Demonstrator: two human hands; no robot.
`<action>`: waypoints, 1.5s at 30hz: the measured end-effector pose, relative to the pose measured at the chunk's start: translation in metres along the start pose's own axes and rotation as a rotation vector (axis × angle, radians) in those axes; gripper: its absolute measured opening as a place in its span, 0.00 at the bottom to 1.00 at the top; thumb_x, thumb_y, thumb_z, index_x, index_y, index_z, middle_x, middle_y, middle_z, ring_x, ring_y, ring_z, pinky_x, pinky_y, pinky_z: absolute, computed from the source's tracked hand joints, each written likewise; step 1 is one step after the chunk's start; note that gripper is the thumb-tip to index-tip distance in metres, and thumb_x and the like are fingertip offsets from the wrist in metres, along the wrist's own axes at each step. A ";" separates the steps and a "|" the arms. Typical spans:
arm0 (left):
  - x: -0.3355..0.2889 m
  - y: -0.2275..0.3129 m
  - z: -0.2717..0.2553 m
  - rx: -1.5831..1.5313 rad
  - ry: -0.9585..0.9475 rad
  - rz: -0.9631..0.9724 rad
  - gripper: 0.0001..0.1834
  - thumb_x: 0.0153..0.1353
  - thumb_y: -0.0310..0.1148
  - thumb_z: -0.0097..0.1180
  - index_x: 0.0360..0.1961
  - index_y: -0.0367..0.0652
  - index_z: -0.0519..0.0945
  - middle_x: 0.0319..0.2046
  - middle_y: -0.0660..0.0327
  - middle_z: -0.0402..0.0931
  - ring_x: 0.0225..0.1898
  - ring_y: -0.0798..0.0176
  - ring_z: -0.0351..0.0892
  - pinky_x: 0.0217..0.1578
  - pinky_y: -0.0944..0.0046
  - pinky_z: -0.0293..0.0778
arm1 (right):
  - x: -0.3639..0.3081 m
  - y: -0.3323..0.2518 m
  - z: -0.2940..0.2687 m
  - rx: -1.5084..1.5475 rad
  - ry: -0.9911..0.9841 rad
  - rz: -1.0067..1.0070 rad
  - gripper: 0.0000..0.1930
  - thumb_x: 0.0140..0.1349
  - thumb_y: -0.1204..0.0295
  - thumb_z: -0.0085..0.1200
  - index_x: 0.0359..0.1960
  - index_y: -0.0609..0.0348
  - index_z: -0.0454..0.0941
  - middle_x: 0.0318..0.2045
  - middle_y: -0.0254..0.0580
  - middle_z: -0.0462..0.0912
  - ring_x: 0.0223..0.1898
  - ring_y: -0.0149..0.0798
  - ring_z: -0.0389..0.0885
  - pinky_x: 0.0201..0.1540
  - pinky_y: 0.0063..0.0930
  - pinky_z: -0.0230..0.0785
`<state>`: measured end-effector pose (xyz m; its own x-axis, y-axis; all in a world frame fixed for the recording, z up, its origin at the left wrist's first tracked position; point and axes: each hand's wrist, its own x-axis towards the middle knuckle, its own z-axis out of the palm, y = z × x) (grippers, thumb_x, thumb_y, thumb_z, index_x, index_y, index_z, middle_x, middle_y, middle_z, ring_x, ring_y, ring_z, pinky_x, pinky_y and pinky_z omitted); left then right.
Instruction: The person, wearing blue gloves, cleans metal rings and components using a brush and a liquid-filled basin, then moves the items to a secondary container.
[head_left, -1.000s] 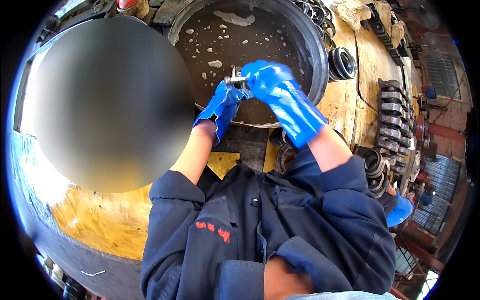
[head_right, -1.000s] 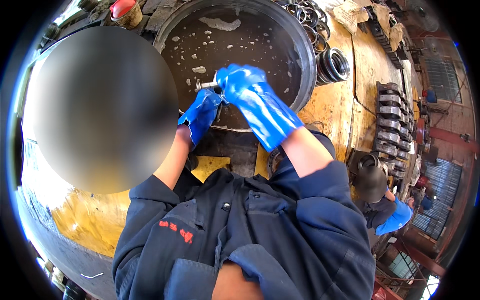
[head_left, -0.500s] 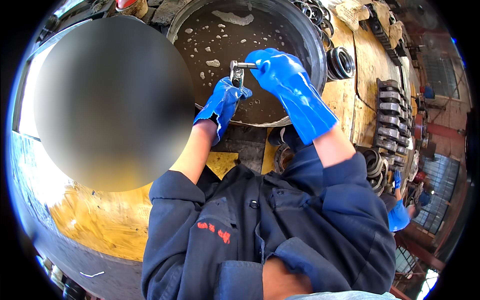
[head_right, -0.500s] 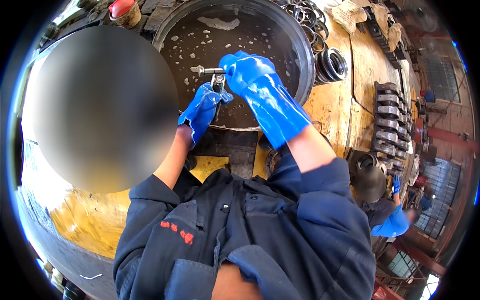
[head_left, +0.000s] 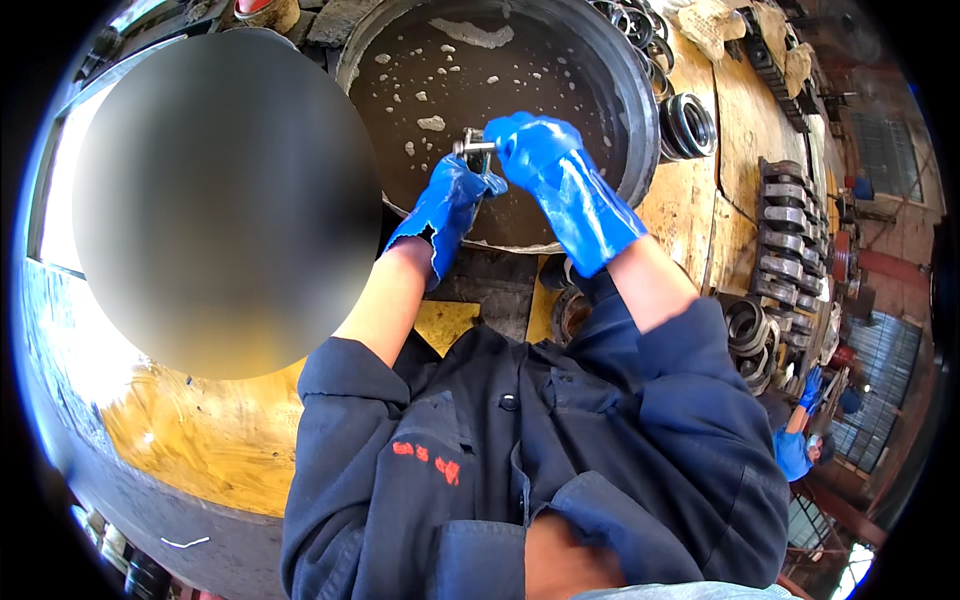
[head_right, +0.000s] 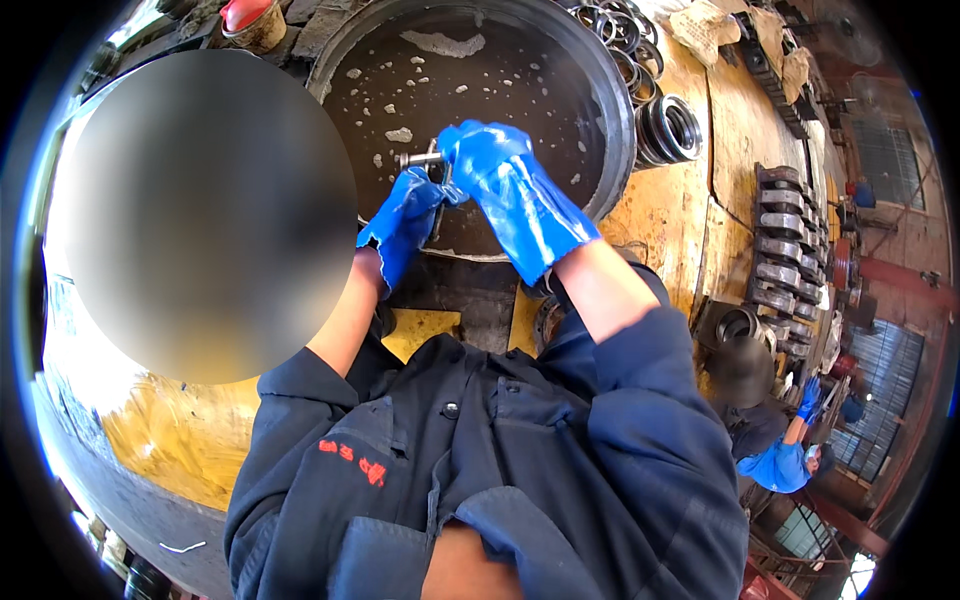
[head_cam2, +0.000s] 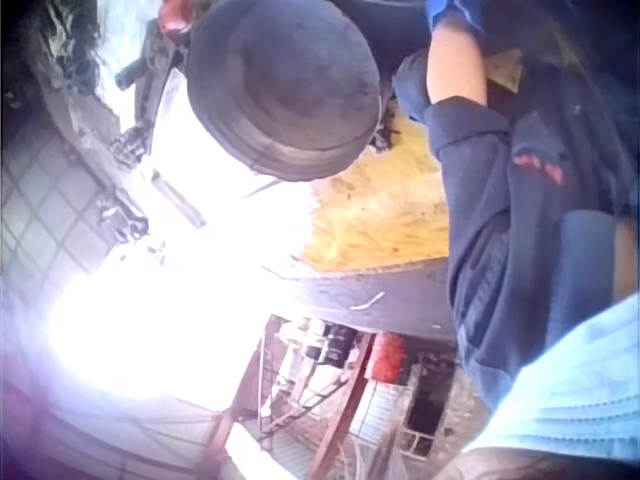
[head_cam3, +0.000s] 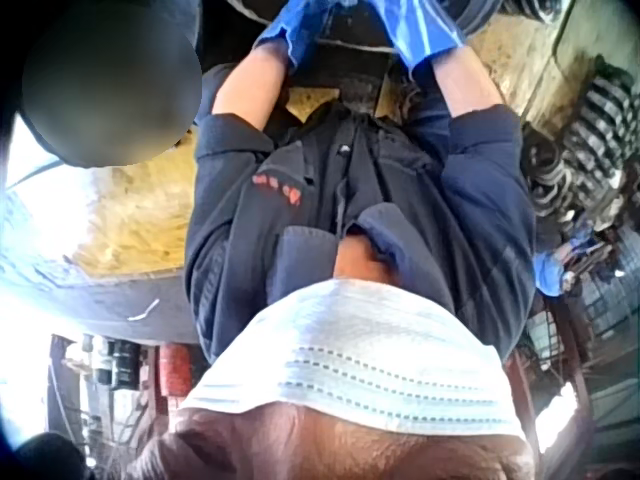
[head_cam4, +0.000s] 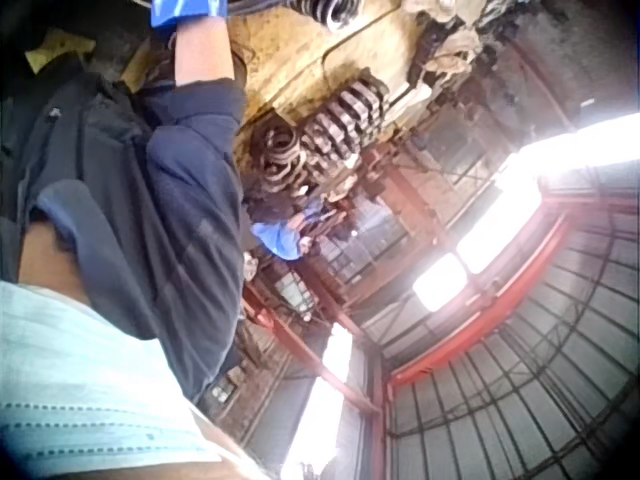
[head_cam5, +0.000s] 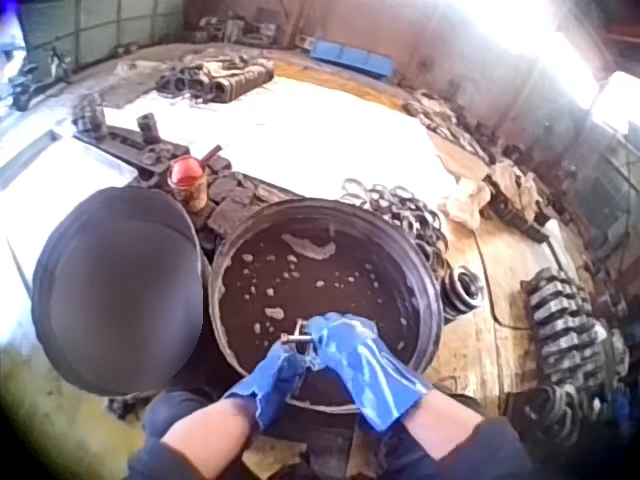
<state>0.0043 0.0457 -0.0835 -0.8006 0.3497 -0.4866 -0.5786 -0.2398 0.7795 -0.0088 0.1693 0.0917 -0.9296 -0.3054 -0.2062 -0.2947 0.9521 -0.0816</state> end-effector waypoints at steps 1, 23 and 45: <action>0.000 0.001 0.005 -0.047 -0.019 0.001 0.19 0.44 0.18 0.77 0.37 0.37 0.82 0.27 0.60 0.80 0.28 0.65 0.80 0.31 0.59 0.77 | 0.005 0.017 -0.001 0.017 0.079 -0.023 0.07 0.68 0.66 0.54 0.41 0.44 0.85 0.39 0.46 0.87 0.44 0.54 0.87 0.47 0.49 0.81; -0.006 -0.001 -0.005 -0.106 -0.081 0.015 0.19 0.49 0.24 0.78 0.41 0.37 0.82 0.29 0.60 0.82 0.29 0.65 0.78 0.31 0.61 0.75 | 0.013 0.025 -0.014 0.126 0.109 0.077 0.08 0.64 0.64 0.60 0.42 0.47 0.87 0.39 0.45 0.88 0.43 0.53 0.88 0.46 0.46 0.81; -0.025 0.020 -0.004 0.070 0.008 -0.006 0.17 0.45 0.19 0.79 0.35 0.37 0.83 0.26 0.59 0.83 0.28 0.61 0.82 0.33 0.58 0.80 | 0.008 -0.006 -0.055 0.198 0.123 0.071 0.09 0.65 0.66 0.59 0.44 0.47 0.88 0.40 0.47 0.88 0.45 0.53 0.87 0.49 0.45 0.81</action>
<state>0.0118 0.0285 -0.0577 -0.7983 0.3435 -0.4946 -0.5715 -0.1733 0.8021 -0.0264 0.1618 0.1444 -0.9700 -0.2220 -0.0993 -0.1895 0.9459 -0.2633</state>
